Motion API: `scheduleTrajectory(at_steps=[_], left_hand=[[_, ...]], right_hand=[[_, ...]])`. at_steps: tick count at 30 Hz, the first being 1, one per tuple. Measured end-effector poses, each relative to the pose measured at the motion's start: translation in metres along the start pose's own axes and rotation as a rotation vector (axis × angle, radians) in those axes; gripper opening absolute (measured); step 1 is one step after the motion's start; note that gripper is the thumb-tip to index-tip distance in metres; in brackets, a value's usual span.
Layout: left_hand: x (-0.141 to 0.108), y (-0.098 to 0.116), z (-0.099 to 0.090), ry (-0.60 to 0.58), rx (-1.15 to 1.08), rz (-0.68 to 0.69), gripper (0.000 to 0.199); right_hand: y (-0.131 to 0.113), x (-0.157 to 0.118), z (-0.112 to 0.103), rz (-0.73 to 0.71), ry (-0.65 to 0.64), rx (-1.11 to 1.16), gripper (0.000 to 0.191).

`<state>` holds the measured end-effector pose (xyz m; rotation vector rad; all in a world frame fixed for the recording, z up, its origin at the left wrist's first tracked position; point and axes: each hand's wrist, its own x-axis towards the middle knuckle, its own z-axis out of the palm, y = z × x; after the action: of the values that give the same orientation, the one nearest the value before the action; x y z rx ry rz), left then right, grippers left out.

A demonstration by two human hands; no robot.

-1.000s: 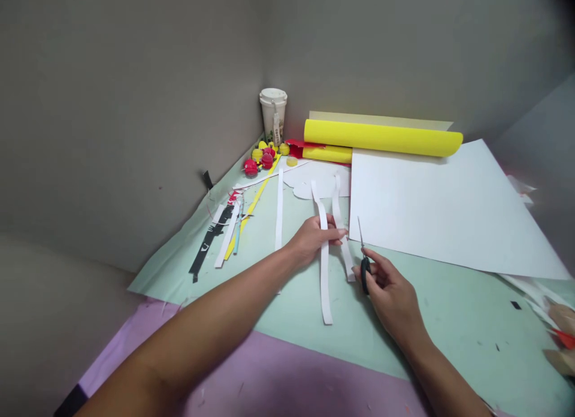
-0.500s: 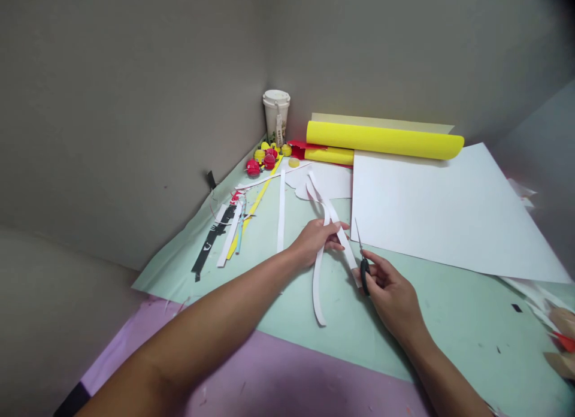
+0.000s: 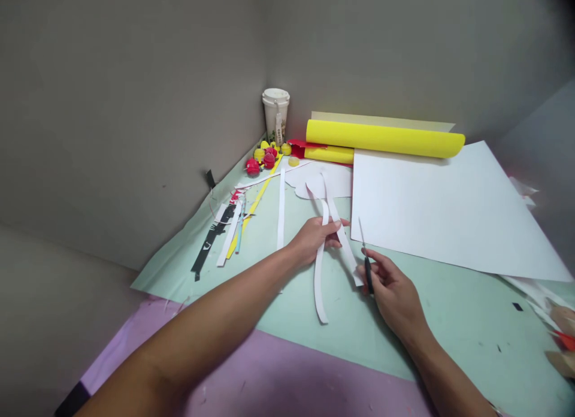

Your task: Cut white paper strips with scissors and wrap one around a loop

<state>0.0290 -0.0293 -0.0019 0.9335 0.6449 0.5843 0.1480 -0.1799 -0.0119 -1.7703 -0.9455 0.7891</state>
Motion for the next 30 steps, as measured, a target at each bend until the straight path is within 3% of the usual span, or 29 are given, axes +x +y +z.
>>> scheduleTrajectory(at_steps=[4, 11, 16, 30], left_hand=[[0.001, -0.001, -0.001, -0.032, -0.030, 0.015, 0.016], [0.002, -0.001, -0.004, -0.050, -0.012, 0.002, 0.010], [0.002, -0.001, -0.004, -0.034, -0.027, -0.010, 0.014], [0.005, 0.001, -0.005, 0.038, -0.133, -0.027, 0.008]], right_hand=[[0.001, 0.003, -0.002, 0.046, 0.067, 0.107, 0.048], [0.010, 0.004, -0.003, -0.059, 0.001, -0.143, 0.044], [0.000, -0.001, 0.000, -0.097, 0.004, -0.274, 0.043], [-0.001, -0.004, 0.003, -0.206, 0.017, -0.426, 0.043]])
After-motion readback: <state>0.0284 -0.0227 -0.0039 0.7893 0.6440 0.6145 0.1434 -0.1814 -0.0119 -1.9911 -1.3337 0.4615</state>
